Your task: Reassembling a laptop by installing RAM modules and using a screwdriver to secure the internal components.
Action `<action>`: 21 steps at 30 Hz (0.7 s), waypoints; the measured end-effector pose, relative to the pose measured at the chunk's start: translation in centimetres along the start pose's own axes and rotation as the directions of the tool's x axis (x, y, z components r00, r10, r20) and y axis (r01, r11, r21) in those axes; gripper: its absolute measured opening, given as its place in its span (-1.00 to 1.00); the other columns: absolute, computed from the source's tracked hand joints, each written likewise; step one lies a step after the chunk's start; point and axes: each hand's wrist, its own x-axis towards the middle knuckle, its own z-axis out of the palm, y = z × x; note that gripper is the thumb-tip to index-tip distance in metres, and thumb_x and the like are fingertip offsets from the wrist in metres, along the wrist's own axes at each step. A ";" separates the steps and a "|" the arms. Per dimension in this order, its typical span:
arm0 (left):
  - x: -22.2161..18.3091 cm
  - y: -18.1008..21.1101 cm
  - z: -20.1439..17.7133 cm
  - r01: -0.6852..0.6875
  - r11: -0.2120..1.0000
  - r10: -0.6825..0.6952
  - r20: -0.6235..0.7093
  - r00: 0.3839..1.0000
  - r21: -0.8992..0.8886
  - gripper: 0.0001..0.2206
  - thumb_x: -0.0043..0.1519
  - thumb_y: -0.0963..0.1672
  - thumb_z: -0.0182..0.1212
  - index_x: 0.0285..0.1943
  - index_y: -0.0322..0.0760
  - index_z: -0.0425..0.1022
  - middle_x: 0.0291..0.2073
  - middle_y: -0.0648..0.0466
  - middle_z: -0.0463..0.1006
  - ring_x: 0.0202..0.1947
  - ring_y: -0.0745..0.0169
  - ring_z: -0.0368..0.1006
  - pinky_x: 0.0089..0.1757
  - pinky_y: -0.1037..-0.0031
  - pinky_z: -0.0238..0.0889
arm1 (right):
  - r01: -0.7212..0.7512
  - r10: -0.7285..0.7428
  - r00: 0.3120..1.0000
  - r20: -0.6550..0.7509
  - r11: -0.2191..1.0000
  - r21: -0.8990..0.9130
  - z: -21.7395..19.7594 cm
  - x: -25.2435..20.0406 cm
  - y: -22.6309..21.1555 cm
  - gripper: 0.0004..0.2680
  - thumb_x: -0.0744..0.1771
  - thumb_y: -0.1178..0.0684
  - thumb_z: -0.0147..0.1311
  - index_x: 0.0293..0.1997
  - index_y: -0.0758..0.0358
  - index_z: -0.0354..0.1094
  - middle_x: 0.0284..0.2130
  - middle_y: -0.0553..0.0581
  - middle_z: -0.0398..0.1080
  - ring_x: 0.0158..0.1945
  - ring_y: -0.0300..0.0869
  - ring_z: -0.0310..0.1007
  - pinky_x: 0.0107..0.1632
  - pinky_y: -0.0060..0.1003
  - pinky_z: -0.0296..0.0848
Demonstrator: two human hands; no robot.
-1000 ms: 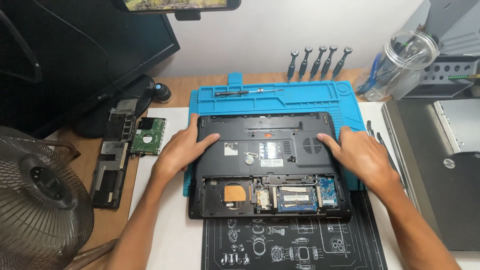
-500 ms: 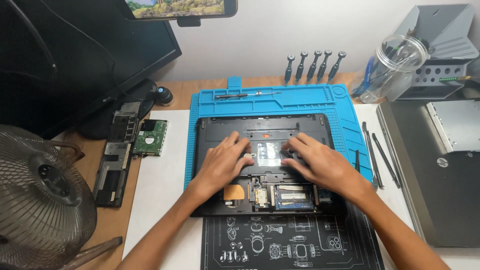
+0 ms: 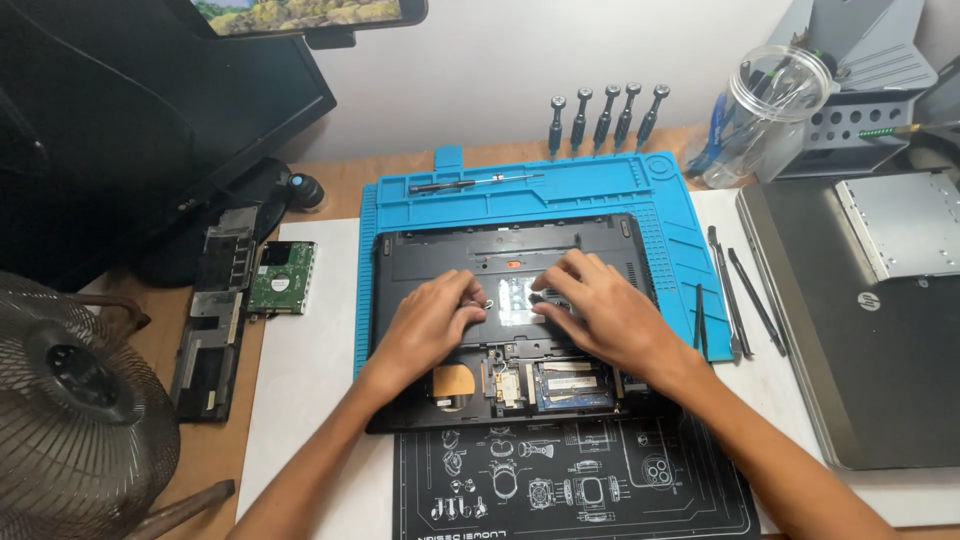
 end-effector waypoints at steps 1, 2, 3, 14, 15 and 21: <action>0.3 -0.5 -0.1 0.001 1.000 -0.001 0.001 1.000 -0.003 -0.89 0.24 -0.13 0.26 -0.12 -0.19 0.49 -0.33 -0.02 0.56 -0.16 -0.24 0.56 -0.21 0.01 0.43 | -0.001 0.001 1.000 0.004 1.000 0.000 0.3 0.1 -0.5 -0.85 0.38 -0.07 0.08 0.03 0.01 0.37 -0.20 -0.02 0.35 -0.09 -0.11 0.52 -0.09 -0.17 0.54; 0.6 -1.1 -0.2 0.011 0.992 -0.016 -0.043 0.999 -0.124 -0.92 0.22 -0.15 0.30 -0.15 -0.20 0.55 -0.38 -0.04 0.60 -0.27 -0.12 0.58 -0.25 0.11 0.45 | 0.021 -0.021 1.000 -0.003 1.000 -0.004 0.5 0.2 -1.1 -0.88 0.39 -0.07 0.06 0.00 -0.03 0.38 -0.22 -0.05 0.35 -0.11 -0.17 0.50 -0.07 -0.23 0.49; 0.9 -1.6 -0.4 0.015 0.970 -0.037 -0.086 0.996 -0.244 -0.93 0.20 -0.18 0.33 -0.18 -0.20 0.62 -0.43 -0.06 0.65 -0.38 0.00 0.61 -0.28 0.22 0.46 | 0.042 -0.042 0.999 -0.010 0.999 -0.007 0.8 0.4 -1.7 -0.90 0.40 -0.07 0.03 -0.03 -0.06 0.38 -0.24 -0.07 0.35 -0.12 -0.23 0.48 -0.05 -0.28 0.44; 1.5 -3.4 -0.9 0.152 0.617 -0.218 0.018 0.976 -0.772 -0.70 0.22 -0.27 0.21 0.15 -0.47 0.54 -0.26 -0.23 0.67 -0.33 0.14 0.67 -0.22 0.48 0.57 | -0.026 -0.030 0.967 0.254 0.976 0.218 0.0 4.8 -4.5 -0.91 0.35 0.01 0.13 -0.18 0.13 0.39 -0.27 0.10 0.41 -0.15 0.05 0.53 -0.13 -0.07 0.52; 1.6 -3.3 -0.8 0.168 0.574 -0.227 0.042 0.973 -0.801 -0.70 0.21 -0.26 0.25 0.14 -0.49 0.54 -0.25 -0.20 0.67 -0.33 0.19 0.67 -0.22 0.51 0.57 | -0.097 0.000 0.939 0.345 0.960 0.263 -1.0 4.9 -4.9 -0.92 0.34 0.04 0.13 -0.20 0.17 0.43 -0.25 0.11 0.46 -0.12 0.02 0.57 -0.12 -0.11 0.54; 1.6 -2.7 -0.7 0.088 0.556 -0.232 -0.053 0.971 -0.826 -0.79 0.18 -0.25 0.34 0.00 -0.41 0.66 -0.22 -0.08 0.57 -0.23 0.13 0.66 -0.15 0.38 0.62 | -0.126 0.039 0.974 0.225 0.912 0.390 -0.4 4.4 -3.2 -0.92 0.34 0.12 0.07 -0.19 0.28 0.34 -0.37 0.27 0.49 -0.24 0.13 0.59 -0.24 -0.05 0.51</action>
